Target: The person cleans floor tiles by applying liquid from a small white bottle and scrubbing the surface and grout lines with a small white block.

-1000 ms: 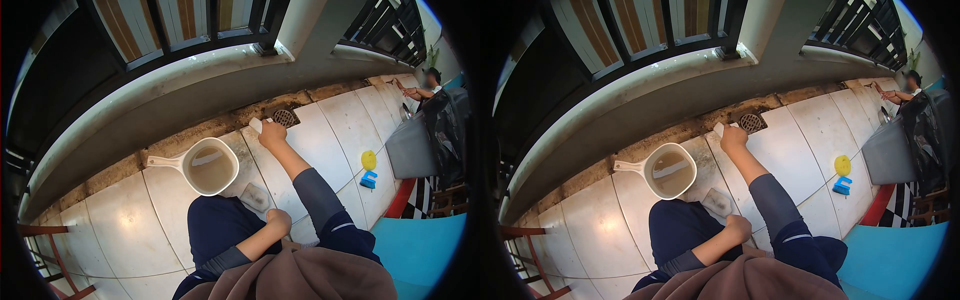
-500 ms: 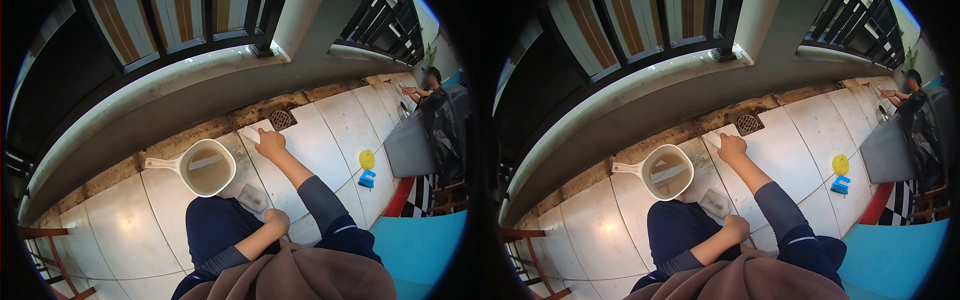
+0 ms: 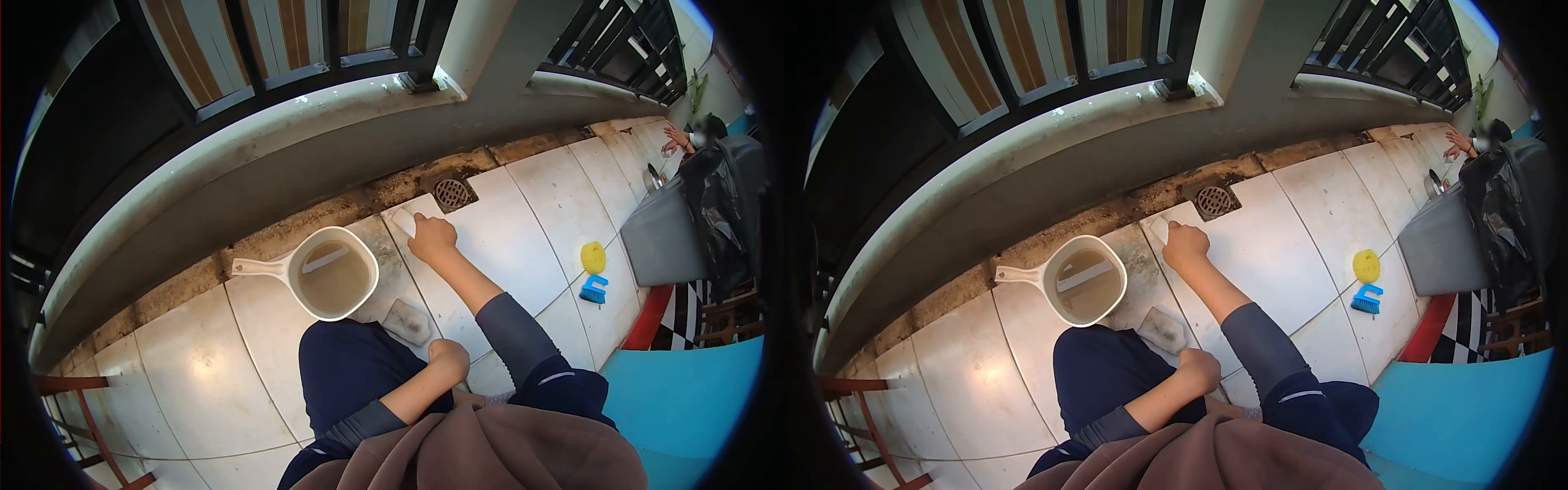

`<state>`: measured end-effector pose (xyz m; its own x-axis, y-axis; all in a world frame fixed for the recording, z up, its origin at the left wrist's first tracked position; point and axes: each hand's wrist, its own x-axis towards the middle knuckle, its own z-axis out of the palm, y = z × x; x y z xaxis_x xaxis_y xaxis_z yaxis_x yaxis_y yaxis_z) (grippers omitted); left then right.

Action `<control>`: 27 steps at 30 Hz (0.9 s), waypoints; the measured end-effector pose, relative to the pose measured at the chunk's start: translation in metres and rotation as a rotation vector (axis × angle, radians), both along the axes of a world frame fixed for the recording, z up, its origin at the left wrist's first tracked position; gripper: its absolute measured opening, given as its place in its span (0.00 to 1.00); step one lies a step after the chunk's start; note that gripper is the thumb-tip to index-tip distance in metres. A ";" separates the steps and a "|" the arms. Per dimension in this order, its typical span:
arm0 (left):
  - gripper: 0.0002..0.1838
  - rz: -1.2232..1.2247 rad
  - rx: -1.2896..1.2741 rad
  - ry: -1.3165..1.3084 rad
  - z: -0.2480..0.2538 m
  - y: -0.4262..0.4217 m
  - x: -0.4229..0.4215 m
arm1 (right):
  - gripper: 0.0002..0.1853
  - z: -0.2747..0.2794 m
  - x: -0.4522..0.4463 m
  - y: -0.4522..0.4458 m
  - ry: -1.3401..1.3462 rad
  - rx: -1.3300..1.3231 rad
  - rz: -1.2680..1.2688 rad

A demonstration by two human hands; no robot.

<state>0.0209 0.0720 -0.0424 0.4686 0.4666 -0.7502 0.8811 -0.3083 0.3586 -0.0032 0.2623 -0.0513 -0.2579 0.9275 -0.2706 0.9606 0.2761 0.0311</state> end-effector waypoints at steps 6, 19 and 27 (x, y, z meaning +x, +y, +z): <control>0.18 0.014 -0.002 0.005 -0.001 -0.001 -0.004 | 0.22 0.005 0.023 0.010 0.039 0.057 -0.038; 0.18 -0.002 0.016 0.003 0.002 0.000 -0.002 | 0.22 0.014 0.009 -0.012 -0.021 -0.005 0.131; 0.17 -0.003 -0.002 0.018 0.000 -0.002 0.000 | 0.19 0.016 0.018 -0.009 -0.055 0.017 0.110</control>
